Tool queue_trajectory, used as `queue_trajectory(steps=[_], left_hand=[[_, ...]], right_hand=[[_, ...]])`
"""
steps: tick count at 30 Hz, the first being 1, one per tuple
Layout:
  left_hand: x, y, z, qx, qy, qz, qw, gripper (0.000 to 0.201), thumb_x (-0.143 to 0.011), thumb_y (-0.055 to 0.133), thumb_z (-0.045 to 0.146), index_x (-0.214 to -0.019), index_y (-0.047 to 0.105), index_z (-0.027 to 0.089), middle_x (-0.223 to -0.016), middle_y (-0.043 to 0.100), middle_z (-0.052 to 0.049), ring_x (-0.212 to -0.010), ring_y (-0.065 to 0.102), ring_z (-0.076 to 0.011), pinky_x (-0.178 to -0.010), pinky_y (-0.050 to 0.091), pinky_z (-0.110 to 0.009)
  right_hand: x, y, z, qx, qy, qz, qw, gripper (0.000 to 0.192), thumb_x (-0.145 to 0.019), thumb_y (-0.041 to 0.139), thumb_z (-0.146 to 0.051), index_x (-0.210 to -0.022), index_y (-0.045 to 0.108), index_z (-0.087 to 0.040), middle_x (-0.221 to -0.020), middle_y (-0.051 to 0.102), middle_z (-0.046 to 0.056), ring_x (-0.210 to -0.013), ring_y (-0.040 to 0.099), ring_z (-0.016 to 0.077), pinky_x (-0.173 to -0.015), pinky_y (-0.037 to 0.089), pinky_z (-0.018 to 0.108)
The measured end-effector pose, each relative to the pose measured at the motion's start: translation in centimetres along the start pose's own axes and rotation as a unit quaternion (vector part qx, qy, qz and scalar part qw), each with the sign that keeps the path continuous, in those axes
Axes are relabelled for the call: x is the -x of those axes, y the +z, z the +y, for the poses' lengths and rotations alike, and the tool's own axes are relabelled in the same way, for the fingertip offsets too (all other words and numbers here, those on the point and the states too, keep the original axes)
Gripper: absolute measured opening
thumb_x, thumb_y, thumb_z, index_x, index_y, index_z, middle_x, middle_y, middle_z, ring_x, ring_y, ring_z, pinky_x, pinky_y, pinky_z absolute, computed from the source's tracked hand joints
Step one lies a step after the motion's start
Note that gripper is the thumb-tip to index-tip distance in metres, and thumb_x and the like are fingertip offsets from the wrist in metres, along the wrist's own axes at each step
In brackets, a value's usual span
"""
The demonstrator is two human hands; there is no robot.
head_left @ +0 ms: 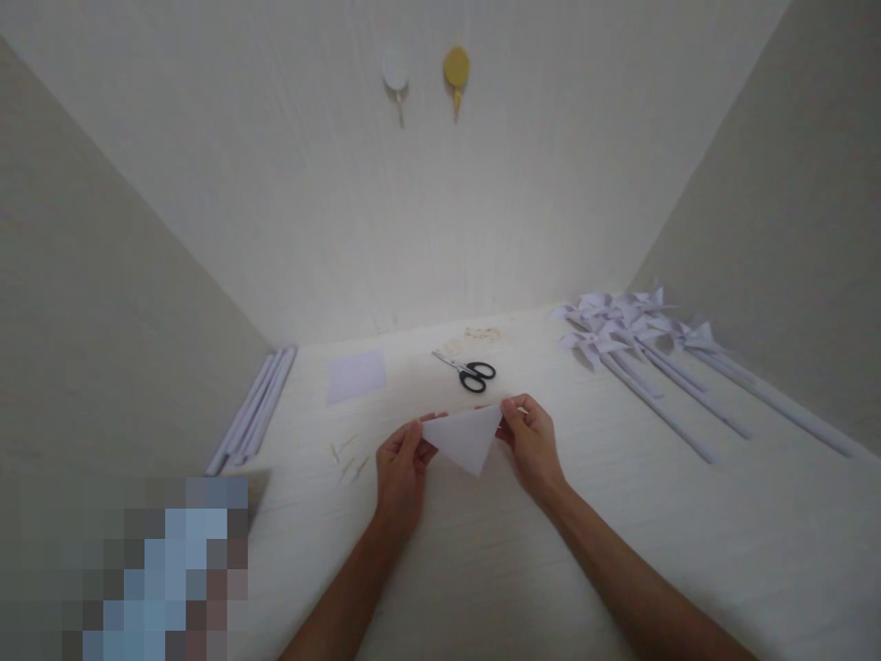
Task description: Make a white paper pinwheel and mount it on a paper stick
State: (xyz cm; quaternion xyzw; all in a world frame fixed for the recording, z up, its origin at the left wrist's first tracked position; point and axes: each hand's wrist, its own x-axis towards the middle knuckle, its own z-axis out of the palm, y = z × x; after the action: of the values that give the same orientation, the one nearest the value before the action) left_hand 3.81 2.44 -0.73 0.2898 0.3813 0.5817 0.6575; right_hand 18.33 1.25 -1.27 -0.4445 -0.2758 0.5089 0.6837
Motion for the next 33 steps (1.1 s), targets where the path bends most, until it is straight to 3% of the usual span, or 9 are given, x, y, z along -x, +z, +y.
queue_trajectory(steps=[6,15,24,33], left_hand=[[0.07,0.06,-0.02,-0.019,0.025,0.008,0.999,0.021,-0.068,0.058,0.03,-0.073,0.065,0.01,-0.078,0.067,-0.01,-0.071,0.062,-0.0157,-0.069,0.048,-0.029],[0.14,0.02,-0.27,-0.063,0.063,-0.003,0.996,0.025,-0.071,0.055,0.032,-0.077,0.065,0.01,-0.083,0.067,-0.01,-0.077,0.061,-0.017,-0.071,0.049,-0.03],[0.03,-0.06,-0.33,-0.057,0.05,-0.01,0.997,0.024,-0.069,0.056,0.031,-0.076,0.065,0.01,-0.083,0.067,-0.011,-0.076,0.061,-0.0167,-0.072,0.048,-0.03],[0.08,0.26,-0.23,-0.002,-0.012,-0.02,1.0,0.023,-0.063,0.062,0.032,-0.069,0.065,0.01,-0.072,0.067,-0.009,-0.065,0.061,-0.0155,-0.067,0.048,-0.029]], right_hand=[[-0.07,0.32,-0.18,-0.074,0.039,-0.011,0.996,0.02,-0.065,0.064,-0.031,-0.06,0.05,-0.017,-0.062,0.066,0.0,-0.054,0.058,0.0098,-0.051,0.045,0.02],[-0.05,0.33,-0.17,-0.095,0.067,-0.039,0.992,0.02,-0.07,0.059,-0.03,-0.067,0.065,-0.011,-0.071,0.067,0.007,-0.057,0.058,0.0107,-0.052,0.046,0.02],[-0.16,0.31,-0.31,-0.097,0.055,-0.024,0.993,0.022,-0.066,0.061,-0.033,-0.065,0.066,-0.011,-0.07,0.068,0.008,-0.058,0.059,0.0142,-0.055,0.047,0.025],[-0.1,0.37,-0.01,-0.059,0.033,0.027,0.997,0.027,-0.057,0.066,-0.04,-0.061,0.062,-0.014,-0.055,0.064,0.004,-0.052,0.057,0.013,-0.047,0.044,0.022]])
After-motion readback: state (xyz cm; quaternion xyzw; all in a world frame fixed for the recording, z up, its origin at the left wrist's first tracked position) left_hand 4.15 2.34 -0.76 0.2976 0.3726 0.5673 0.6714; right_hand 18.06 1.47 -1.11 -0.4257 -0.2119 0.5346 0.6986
